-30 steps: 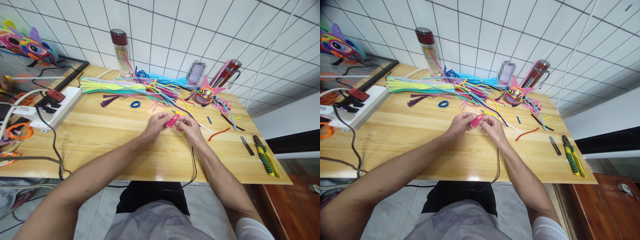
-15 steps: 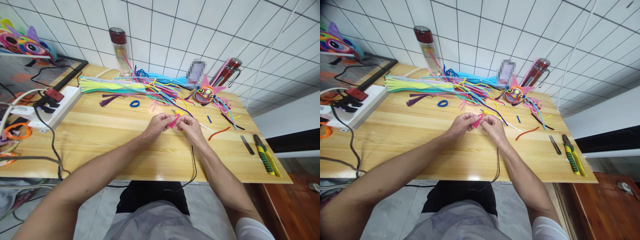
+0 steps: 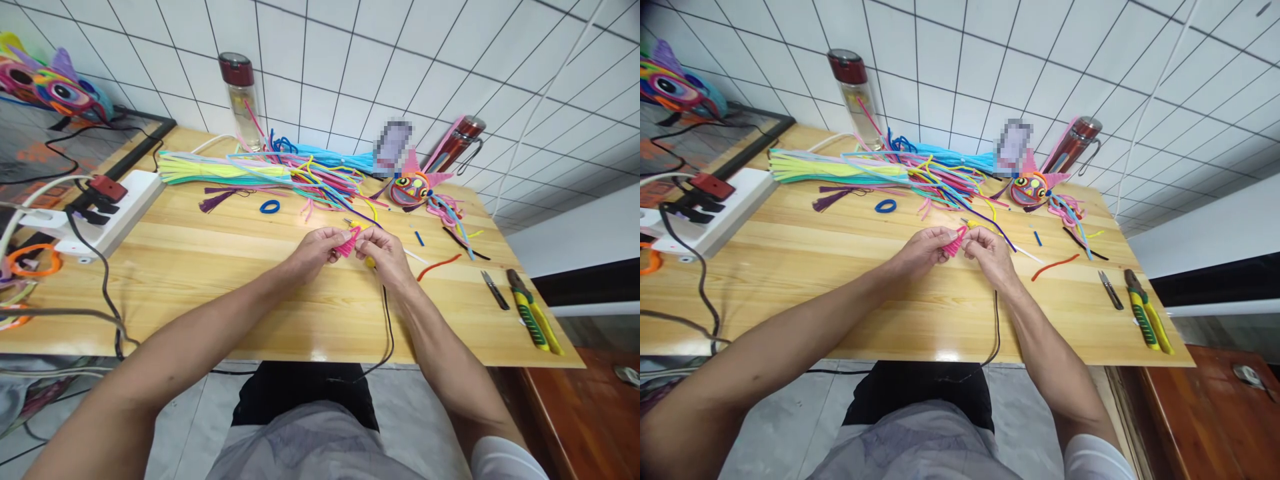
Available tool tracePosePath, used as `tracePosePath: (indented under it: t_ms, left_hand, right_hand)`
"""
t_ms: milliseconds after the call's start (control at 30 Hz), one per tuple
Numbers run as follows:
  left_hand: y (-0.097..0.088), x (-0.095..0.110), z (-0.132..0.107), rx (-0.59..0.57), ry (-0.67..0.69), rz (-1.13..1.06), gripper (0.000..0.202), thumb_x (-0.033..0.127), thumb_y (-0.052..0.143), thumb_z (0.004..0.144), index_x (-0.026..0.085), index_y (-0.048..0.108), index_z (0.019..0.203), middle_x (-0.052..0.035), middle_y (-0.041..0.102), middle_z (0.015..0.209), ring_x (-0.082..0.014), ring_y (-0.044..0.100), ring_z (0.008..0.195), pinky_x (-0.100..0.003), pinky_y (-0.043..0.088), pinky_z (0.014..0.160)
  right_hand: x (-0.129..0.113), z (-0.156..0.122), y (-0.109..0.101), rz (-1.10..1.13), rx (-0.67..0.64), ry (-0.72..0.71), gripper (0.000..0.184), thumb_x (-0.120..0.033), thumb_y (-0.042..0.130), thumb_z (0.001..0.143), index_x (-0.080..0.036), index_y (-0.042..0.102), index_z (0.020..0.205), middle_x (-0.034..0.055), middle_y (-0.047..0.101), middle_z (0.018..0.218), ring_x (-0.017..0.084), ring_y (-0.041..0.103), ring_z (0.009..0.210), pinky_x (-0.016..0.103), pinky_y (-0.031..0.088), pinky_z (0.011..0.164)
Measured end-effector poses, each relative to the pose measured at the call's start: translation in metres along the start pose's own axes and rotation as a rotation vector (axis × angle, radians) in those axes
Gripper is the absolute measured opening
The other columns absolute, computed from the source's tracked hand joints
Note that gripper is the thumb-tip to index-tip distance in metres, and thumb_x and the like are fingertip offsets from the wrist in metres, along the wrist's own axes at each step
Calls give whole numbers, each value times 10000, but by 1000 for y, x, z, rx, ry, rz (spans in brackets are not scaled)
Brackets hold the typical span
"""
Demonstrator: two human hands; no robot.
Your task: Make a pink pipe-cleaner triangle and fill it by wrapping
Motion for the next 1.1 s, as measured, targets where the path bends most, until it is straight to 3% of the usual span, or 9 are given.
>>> tracePosePath:
  t_ms: [333,433,500,567,667,733,900,1000,1100]
  left_hand:
    - [-1,5,2,-87,9,-6,465,525,924,748,162,634,737,1,578,681,-77,459,584,-231,331,558]
    - [-2,4,1,-53,65,64,451,552,883,764,165,658,820,-15,628,750,-96,495,631,-236,366,591]
    - [-3,6,-2,41,189,173,412,538,826,823,173,693,959,-53,709,917,-137,594,760,-257,456,685]
    - [-2,11,-7,140,390,376,382,458,805,852,192,704,1107,-101,746,1176,-209,676,1025,-322,540,887]
    - [3,13,-14,147,682,739,429,273,806,813,204,697,1222,-162,678,1457,-312,592,1409,-459,471,1203]
    - [5,10,-15,97,768,895,443,190,768,804,199,703,1242,-183,658,1504,-336,563,1472,-501,421,1271]
    - [2,5,-12,87,675,930,212,172,667,884,219,751,1073,-132,777,1209,-298,690,1215,-444,495,1158]
    - [0,8,-12,142,535,752,83,260,680,921,213,743,946,-77,765,991,-235,686,988,-358,529,985]
    - [2,9,-11,108,316,517,178,360,727,887,186,708,859,-19,681,812,-166,593,773,-293,493,781]
  right_hand:
    - [-7,-1,1,1,-55,-14,206,-435,798,762,-244,723,771,-12,662,675,156,570,638,314,499,676]
    - [-5,-1,0,-4,-28,-1,203,-431,796,754,-242,720,762,-16,655,658,152,563,625,312,491,664]
    - [-2,0,-1,2,15,22,197,-421,794,744,-242,711,741,-22,641,636,147,551,604,308,479,644]
    - [1,1,-2,33,56,49,194,-410,794,726,-241,701,715,-28,625,619,136,532,578,300,464,618]
    - [4,3,-1,108,71,87,189,-395,802,692,-239,695,694,-34,612,608,120,507,545,288,454,589]
    - [4,3,1,143,56,111,205,-402,819,677,-240,696,698,-33,615,608,120,504,537,286,458,579]
    - [-2,-2,4,145,12,124,338,-523,886,695,-240,713,759,-25,632,629,133,523,548,295,479,582]
    - [-7,-6,0,75,59,26,394,-621,837,803,-241,742,847,-12,656,700,152,562,614,314,504,644]
    - [-10,-8,-4,-21,157,-138,402,-644,780,887,-255,786,989,18,730,853,200,651,800,354,557,803]
Point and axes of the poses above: each hand's wrist, its own z-axis towards the middle knuckle, its own y-axis out of the palm, x = y × z, the point moved 2 cm from there along z, towards the middle knuckle
